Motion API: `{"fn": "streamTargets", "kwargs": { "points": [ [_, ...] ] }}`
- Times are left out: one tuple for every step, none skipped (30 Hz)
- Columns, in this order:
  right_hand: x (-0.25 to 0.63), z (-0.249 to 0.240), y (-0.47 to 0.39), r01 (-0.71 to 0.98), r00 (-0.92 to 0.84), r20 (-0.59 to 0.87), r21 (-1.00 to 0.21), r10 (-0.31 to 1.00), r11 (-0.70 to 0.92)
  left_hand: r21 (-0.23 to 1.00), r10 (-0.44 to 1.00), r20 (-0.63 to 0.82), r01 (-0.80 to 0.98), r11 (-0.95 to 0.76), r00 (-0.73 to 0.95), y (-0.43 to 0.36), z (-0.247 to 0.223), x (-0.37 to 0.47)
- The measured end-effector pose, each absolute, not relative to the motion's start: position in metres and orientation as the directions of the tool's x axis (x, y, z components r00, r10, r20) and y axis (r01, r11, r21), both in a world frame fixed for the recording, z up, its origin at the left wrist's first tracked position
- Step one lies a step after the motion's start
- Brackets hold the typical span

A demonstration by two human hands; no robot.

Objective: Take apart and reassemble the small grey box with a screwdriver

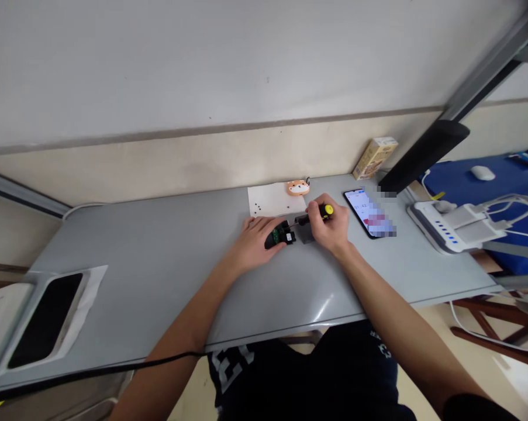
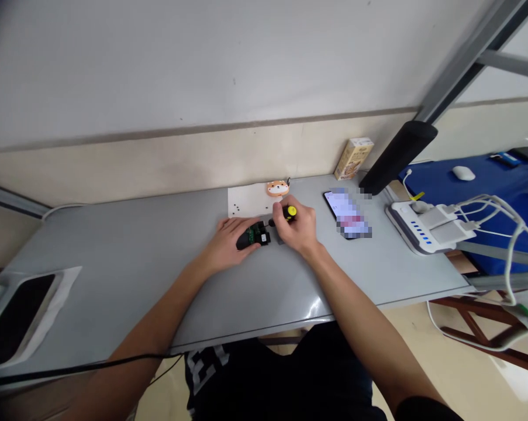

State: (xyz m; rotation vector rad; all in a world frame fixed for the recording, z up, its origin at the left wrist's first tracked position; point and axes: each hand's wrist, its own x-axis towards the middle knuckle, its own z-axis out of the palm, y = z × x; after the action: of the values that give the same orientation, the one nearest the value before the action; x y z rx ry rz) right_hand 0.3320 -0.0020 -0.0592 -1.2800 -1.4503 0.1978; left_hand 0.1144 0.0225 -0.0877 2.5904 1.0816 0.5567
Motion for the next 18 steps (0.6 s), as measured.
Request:
{"fn": "streamTargets", "kwargs": {
  "points": [
    [0.332,-0.0597,-0.0018,0.57,0.224,0.596,-0.722,0.771,0.392,0.393,0.726,0.236,0.62,-0.679,0.646,0.0223,-0.0871,0.1145],
    [0.332,-0.0602,-0.0017,0.565,0.221,0.588,-0.727,0.778,0.389,0.393,0.728,0.23,0.623,-0.676,0.645,0.0222,-0.0865,0.1147],
    [0.3319,-0.0607,-0.0016,0.56,0.215,0.581,-0.732,0.785,0.388,0.393,0.731,0.223,0.627,-0.673,0.645,0.0221,-0.0861,0.1148],
    [0.3318,-0.0611,-0.0016,0.557,0.211,0.576,-0.735,0.79,0.387,0.393,0.734,0.217,0.631,-0.669,0.644,0.022,-0.0858,0.1149],
    [0.3317,-0.0613,-0.0017,0.555,0.207,0.574,-0.735,0.792,0.388,0.394,0.735,0.211,0.632,-0.667,0.644,0.022,-0.0857,0.1149],
    [0.3316,-0.0614,-0.0018,0.556,0.204,0.575,-0.734,0.792,0.39,0.394,0.735,0.209,0.632,-0.667,0.645,0.022,-0.0858,0.1149],
    [0.3315,-0.0615,-0.0019,0.558,0.202,0.577,-0.732,0.792,0.391,0.395,0.733,0.21,0.63,-0.669,0.647,0.022,-0.086,0.1149],
    [0.3314,-0.0615,-0.002,0.56,0.202,0.578,-0.731,0.791,0.391,0.396,0.732,0.213,0.627,-0.671,0.648,0.0221,-0.0863,0.1148],
    [0.3314,-0.0615,-0.0021,0.56,0.203,0.577,-0.731,0.791,0.389,0.397,0.73,0.216,0.625,-0.672,0.648,0.0221,-0.0867,0.1148],
    [0.3314,-0.0616,-0.0021,0.56,0.204,0.574,-0.733,0.793,0.387,0.398,0.73,0.218,0.624,-0.672,0.647,0.0222,-0.087,0.1147],
    [0.3315,-0.0618,-0.002,0.558,0.203,0.572,-0.735,0.795,0.386,0.4,0.732,0.219,0.625,-0.671,0.645,0.0223,-0.0872,0.1147],
    [0.3315,-0.0621,-0.0019,0.554,0.203,0.569,-0.738,0.797,0.386,0.401,0.734,0.217,0.627,-0.669,0.644,0.0223,-0.0873,0.1146],
    [0.3316,-0.0625,-0.0018,0.551,0.202,0.567,-0.74,0.799,0.386,0.401,0.735,0.214,0.628,-0.667,0.644,0.0224,-0.0872,0.1146],
    [0.3317,-0.0629,-0.0016,0.55,0.202,0.566,-0.741,0.799,0.386,0.401,0.736,0.21,0.63,-0.665,0.644,0.0226,-0.0871,0.1146],
    [0.3318,-0.0632,-0.0015,0.551,0.203,0.567,-0.74,0.798,0.386,0.401,0.736,0.208,0.63,-0.665,0.644,0.0227,-0.0869,0.1147],
    [0.3319,-0.0635,-0.0013,0.553,0.204,0.569,-0.739,0.797,0.386,0.401,0.735,0.207,0.629,-0.666,0.646,0.0228,-0.0867,0.1148],
    [0.3319,-0.0635,-0.0012,0.554,0.204,0.571,-0.737,0.795,0.386,0.4,0.732,0.208,0.627,-0.668,0.648,0.0229,-0.0866,0.1149],
    [0.3319,-0.0634,-0.0012,0.557,0.205,0.573,-0.735,0.794,0.387,0.4,0.731,0.21,0.626,-0.67,0.649,0.0229,-0.0865,0.115]
  ]
}}
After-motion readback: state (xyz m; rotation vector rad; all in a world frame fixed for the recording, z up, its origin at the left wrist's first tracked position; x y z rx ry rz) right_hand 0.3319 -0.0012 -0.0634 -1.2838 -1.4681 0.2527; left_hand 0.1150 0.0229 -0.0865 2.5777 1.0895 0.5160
